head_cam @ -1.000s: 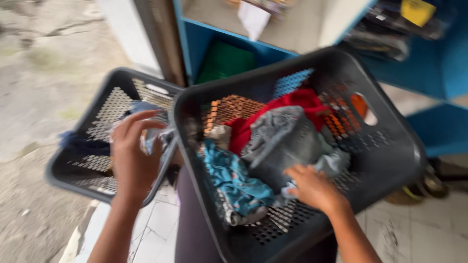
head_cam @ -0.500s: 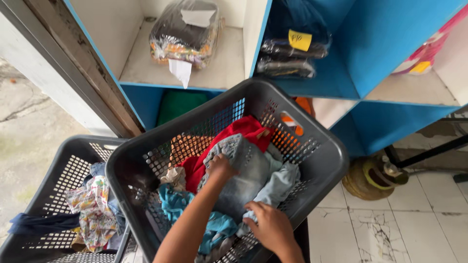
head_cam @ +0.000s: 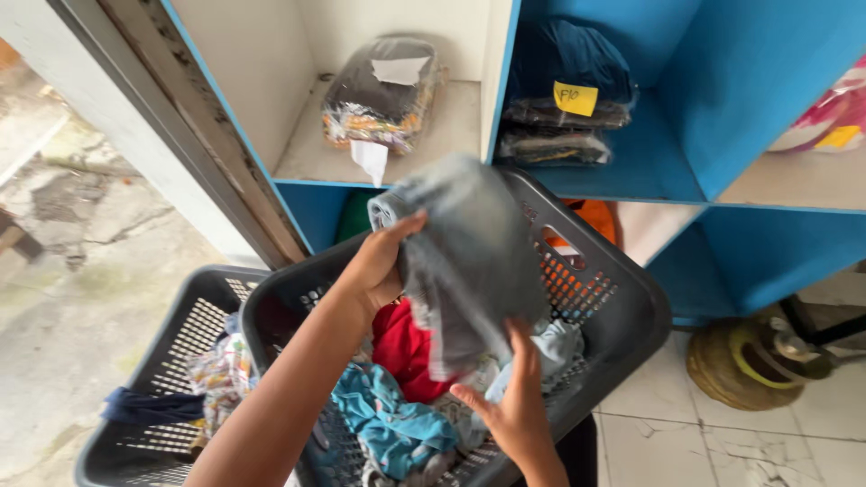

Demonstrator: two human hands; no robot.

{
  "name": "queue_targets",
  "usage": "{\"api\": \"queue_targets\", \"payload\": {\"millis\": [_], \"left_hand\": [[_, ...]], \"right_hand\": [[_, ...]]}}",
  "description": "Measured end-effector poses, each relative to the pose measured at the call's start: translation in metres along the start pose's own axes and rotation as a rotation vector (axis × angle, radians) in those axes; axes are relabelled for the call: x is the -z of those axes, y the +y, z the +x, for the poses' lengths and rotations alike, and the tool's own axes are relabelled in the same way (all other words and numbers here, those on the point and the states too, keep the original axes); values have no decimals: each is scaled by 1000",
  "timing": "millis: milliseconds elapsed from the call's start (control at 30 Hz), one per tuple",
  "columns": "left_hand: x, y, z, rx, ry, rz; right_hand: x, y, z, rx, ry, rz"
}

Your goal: The person sorts various clothing items by hand from a plastic laundry basket, including a white patterned baby onesie and denim shorts, placing them into a second basket.

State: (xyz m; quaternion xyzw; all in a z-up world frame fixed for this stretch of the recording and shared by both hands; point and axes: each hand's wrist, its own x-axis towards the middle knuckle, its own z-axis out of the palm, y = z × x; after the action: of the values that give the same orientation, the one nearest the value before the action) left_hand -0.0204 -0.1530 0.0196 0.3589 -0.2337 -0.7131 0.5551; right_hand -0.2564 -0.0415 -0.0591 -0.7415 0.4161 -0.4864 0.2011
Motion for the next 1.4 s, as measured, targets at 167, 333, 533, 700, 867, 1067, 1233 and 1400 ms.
{"api": "queue_targets", "payload": {"millis": [167,333,533,700,867,1067,1233,1400], "left_hand": [[-50,31,-41,-20,-142,-52],[-46,42,-53,10,141,310],[-16,30,-63,-88,-7,825],[-29,45,-101,-48,-110,321],[-54,46,-103,72,-98,-132],[-64,24,-82,35,-17,-241],[-57,23,-80,54,-14,-150],[-48,-3,-80,-147,82,133]], "right_hand": [[5,-19,35,108,91,-156],[22,-2,29,-436,53,49],[114,52,58,-520,605,748],[160,60,63,-344,513,557],[142,31,63,-325,253,-177],[84,-46,48,227,-346,264],[48,-60,61,-193,-380,320],[35,-38,59,-269,-182,331]]}}
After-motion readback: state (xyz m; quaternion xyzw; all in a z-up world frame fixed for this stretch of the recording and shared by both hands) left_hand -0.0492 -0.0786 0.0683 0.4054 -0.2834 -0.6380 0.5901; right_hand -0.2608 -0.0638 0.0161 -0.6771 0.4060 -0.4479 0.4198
